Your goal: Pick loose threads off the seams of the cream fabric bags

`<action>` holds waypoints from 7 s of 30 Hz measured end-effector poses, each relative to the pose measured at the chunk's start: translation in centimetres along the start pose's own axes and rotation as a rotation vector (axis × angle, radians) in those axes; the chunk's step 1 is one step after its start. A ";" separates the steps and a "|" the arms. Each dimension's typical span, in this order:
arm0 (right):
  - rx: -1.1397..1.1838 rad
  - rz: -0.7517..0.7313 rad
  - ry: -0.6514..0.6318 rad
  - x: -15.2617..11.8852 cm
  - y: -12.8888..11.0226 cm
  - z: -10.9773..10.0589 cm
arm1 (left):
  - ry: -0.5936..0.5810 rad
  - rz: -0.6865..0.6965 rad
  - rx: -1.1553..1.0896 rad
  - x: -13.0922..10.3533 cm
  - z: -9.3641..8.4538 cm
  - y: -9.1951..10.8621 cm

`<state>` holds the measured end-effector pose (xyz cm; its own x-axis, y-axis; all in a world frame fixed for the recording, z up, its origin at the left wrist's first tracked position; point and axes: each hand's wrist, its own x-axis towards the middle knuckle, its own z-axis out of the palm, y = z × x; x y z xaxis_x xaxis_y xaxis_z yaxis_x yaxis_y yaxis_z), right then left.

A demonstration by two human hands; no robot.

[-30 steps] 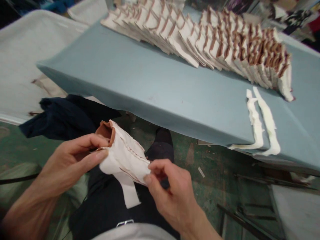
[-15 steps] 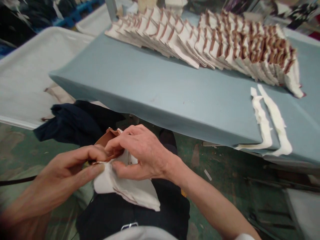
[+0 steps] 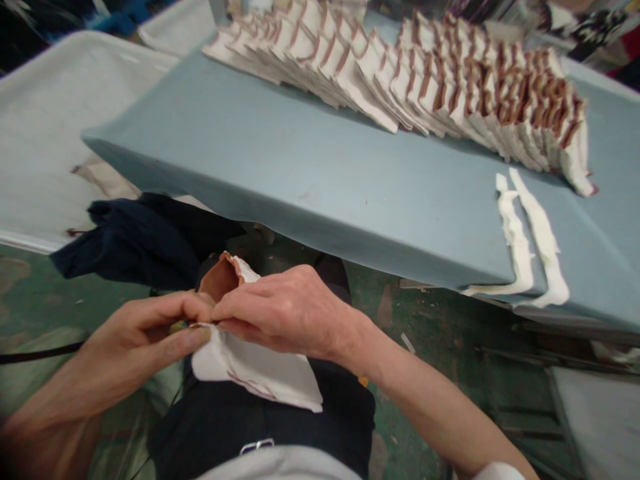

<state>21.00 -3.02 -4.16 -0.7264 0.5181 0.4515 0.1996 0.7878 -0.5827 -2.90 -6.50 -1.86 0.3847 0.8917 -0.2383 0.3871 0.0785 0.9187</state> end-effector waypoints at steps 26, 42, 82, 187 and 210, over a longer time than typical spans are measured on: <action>0.212 0.258 0.049 0.6 -0.9 1.1 | -0.032 -0.034 -0.079 -0.2 1.0 -0.7; 0.810 0.577 -0.295 1.3 0.7 0.7 | -0.102 -0.193 -0.617 -0.1 2.7 -2.7; 0.764 0.723 -0.285 0.4 0.4 0.2 | -0.111 -0.060 -0.004 0.3 1.5 -1.4; 0.424 0.703 -0.291 -0.2 -0.6 -1.5 | 0.176 0.390 0.375 0.8 3.9 -1.1; 1.059 1.011 -0.167 -1.1 -0.5 0.1 | 0.241 0.618 0.488 -0.1 4.7 -2.7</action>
<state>21.56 -4.02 -4.43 -0.6546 0.5863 -0.4773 0.1466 -0.5209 -0.8409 -0.01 -8.90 -5.79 0.4789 0.7861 0.3908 0.5067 -0.6110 0.6082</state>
